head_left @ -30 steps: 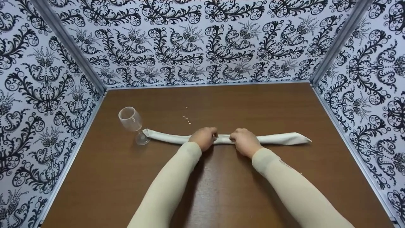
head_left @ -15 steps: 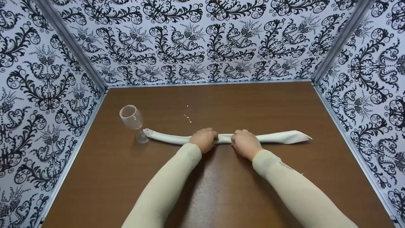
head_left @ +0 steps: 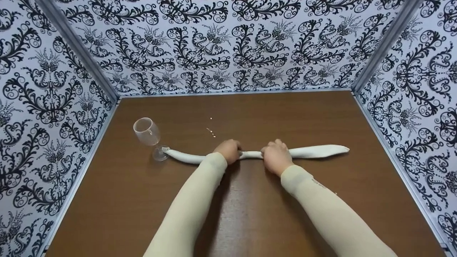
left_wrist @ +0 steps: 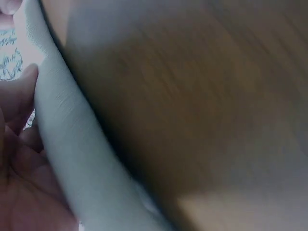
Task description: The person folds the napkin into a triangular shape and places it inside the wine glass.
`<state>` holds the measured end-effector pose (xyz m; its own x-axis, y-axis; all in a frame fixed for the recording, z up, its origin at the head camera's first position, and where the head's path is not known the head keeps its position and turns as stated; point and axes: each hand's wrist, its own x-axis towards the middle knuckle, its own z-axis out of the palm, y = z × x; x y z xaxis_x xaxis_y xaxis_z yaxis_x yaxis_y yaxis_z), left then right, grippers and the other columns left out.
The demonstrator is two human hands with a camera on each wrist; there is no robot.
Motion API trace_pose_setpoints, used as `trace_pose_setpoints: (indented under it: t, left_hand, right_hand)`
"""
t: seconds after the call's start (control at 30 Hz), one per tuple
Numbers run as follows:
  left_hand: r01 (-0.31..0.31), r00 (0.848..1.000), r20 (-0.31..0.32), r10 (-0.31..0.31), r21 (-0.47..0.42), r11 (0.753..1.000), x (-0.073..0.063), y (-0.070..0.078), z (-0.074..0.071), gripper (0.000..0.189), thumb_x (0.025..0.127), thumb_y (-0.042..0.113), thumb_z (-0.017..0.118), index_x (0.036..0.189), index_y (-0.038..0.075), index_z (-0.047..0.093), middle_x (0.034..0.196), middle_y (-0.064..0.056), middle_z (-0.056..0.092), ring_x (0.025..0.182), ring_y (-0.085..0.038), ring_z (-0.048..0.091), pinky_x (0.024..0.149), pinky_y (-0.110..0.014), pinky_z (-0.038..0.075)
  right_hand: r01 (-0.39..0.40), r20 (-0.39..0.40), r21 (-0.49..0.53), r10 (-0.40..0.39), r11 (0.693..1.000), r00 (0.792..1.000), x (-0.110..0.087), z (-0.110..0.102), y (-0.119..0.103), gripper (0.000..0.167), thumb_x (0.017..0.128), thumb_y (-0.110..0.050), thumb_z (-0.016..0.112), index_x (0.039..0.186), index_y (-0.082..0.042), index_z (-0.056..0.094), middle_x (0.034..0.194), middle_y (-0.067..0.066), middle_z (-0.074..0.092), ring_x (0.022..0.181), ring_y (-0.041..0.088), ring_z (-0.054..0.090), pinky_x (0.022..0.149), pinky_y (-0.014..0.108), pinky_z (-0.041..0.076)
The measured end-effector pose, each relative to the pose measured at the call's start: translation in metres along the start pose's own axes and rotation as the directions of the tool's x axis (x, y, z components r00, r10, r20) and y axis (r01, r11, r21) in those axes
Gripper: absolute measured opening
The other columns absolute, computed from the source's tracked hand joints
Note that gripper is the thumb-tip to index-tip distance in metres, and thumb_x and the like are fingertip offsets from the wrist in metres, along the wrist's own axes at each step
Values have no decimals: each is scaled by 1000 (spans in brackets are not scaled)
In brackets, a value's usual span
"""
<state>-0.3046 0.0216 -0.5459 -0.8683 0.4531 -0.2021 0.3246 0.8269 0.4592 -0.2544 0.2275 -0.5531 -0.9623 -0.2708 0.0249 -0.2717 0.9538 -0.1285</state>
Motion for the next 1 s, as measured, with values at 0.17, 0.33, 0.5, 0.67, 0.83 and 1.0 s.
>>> trace_pose_setpoints:
  t: [0.17, 0.33, 0.5, 0.67, 0.83, 1.0]
  left_hand:
    - [28, 998, -56, -30, -22, 999, 0, 2, 2, 10, 103, 19, 68, 110, 14, 73, 109, -4, 77, 103, -24, 72, 91, -41, 57]
    - [-12, 989, -139, 47, 241, 970, -5, 8, 4, 12, 101, 21, 71, 107, 19, 82, 110, -3, 76, 108, -26, 72, 92, -41, 60]
    - [-74, 982, -125, 141, 434, 898, -14, 10, 6, 10, 96, 21, 74, 101, 18, 83, 107, -5, 75, 104, -28, 72, 88, -45, 62]
    - [-89, 980, -125, 155, 420, 903, -16, 5, 9, 10, 95, 17, 77, 102, 20, 82, 106, -3, 76, 104, -26, 73, 89, -45, 61]
    - [-71, 981, -138, 134, 387, 919, -10, 1, 12, 14, 102, 22, 69, 105, 19, 83, 109, -4, 79, 106, -27, 74, 93, -45, 60]
    - [-43, 982, -155, 104, 356, 933, -6, -1, 15, 16, 102, 21, 68, 109, 19, 82, 110, -5, 78, 109, -26, 74, 98, -43, 58]
  right_hand:
    - [-19, -25, 48, 21, 999, 999, 3, 0, 0, 15, 100, -7, 67, 101, -12, 82, 97, 11, 68, 96, 36, 61, 89, 47, 53]
    - [22, -55, 32, -20, 999, 998, 2, 1, -1, 16, 98, -3, 69, 101, -12, 82, 94, 10, 71, 93, 36, 68, 85, 47, 60]
    - [76, 8, -91, -76, 993, 997, -4, -2, -6, 18, 101, -5, 63, 112, -5, 78, 99, 15, 69, 95, 38, 68, 80, 49, 62]
    - [103, -6, -136, -105, 985, 994, -7, -1, -5, 17, 100, -6, 65, 113, -5, 77, 99, 15, 69, 93, 37, 66, 78, 49, 62]
    - [86, -42, -97, -91, 992, 995, -1, 3, -3, 17, 99, -3, 65, 101, -8, 81, 96, 13, 72, 90, 38, 68, 80, 50, 61]
    - [60, -32, -51, -62, 997, 998, 4, 2, 0, 21, 98, -1, 63, 103, -8, 82, 99, 13, 74, 93, 39, 68, 84, 51, 60]
